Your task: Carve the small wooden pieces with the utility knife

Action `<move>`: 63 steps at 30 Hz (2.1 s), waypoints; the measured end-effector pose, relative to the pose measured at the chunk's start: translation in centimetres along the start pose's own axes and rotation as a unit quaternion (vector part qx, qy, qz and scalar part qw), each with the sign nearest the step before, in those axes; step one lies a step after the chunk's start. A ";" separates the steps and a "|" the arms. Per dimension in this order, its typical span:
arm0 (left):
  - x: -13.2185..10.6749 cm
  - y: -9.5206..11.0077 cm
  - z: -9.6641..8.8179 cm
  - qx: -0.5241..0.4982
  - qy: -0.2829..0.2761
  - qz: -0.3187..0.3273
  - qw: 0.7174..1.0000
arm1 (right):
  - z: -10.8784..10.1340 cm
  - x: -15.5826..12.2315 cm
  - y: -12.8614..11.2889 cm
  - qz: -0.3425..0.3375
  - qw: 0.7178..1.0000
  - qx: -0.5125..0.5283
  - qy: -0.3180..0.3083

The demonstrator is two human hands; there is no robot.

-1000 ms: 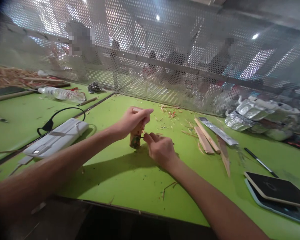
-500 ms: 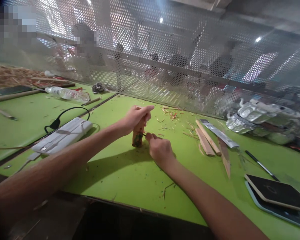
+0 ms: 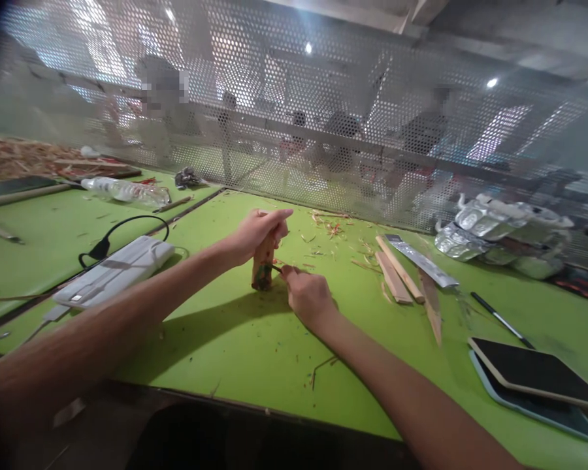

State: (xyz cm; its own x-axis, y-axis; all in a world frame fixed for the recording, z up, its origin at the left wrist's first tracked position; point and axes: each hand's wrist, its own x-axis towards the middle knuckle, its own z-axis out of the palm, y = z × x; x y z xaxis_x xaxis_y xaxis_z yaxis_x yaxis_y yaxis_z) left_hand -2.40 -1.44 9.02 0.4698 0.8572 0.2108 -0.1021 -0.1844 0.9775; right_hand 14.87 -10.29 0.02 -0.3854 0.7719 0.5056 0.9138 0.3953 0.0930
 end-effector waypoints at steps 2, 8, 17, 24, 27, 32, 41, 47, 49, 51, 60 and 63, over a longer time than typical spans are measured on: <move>0.1 -0.1 -0.1 -0.003 0.004 -0.001 1.000 | 0.0 0.0 0.1 0.005 1.000 -0.002 -0.005; 0.4 -0.4 -0.5 -0.007 -0.007 0.001 1.000 | 0.0 -0.1 0.2 0.011 1.000 -0.001 -0.028; -0.8 0.8 -0.1 0.001 -0.037 -0.001 0.999 | -0.7 -0.4 0.5 0.002 0.999 0.008 -0.045; -0.7 0.8 0.0 0.000 -0.034 0.002 0.999 | -0.6 -0.4 0.7 0.010 0.998 0.034 -0.048; -0.6 0.5 0.0 -0.003 -0.036 0.011 0.999 | -0.3 -0.6 0.7 0.003 0.996 0.077 -0.036; -0.4 -0.3 -0.2 0.000 -0.054 0.026 0.998 | -0.1 -0.2 0.7 -0.015 0.990 0.130 0.045; -0.9 0.6 0.0 0.006 -0.036 0.021 0.999 | -0.4 0.1 -0.6 -0.014 0.999 0.044 0.008; -1.1 0.9 0.1 0.020 -0.036 0.025 0.999 | -0.4 -0.2 -1.4 -0.010 1.000 -0.019 -0.012; -1.1 0.9 0.0 0.023 -0.038 0.024 0.999 | -0.5 -0.3 -1.5 -0.017 0.999 -0.030 -0.031; -1.1 0.9 -0.1 0.025 -0.041 0.027 0.998 | -0.6 -0.4 -1.6 -0.024 0.998 -0.039 -0.039; -1.2 0.7 0.1 0.006 -0.045 0.039 0.998 | -0.5 -0.3 -1.4 -0.021 0.998 -0.030 0.053; -1.2 0.7 0.2 0.008 -0.033 0.043 0.999 | -0.6 -0.1 -1.8 -0.021 0.997 -0.031 0.065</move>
State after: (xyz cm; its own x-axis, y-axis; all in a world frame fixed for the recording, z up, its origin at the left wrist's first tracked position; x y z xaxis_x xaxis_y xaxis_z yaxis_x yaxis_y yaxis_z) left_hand -2.85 -2.65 9.41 0.5168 0.8046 0.2925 -0.1307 -0.2635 0.9558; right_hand 13.39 -11.39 0.31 -0.4078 0.6823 0.6068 0.9048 0.3912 0.1681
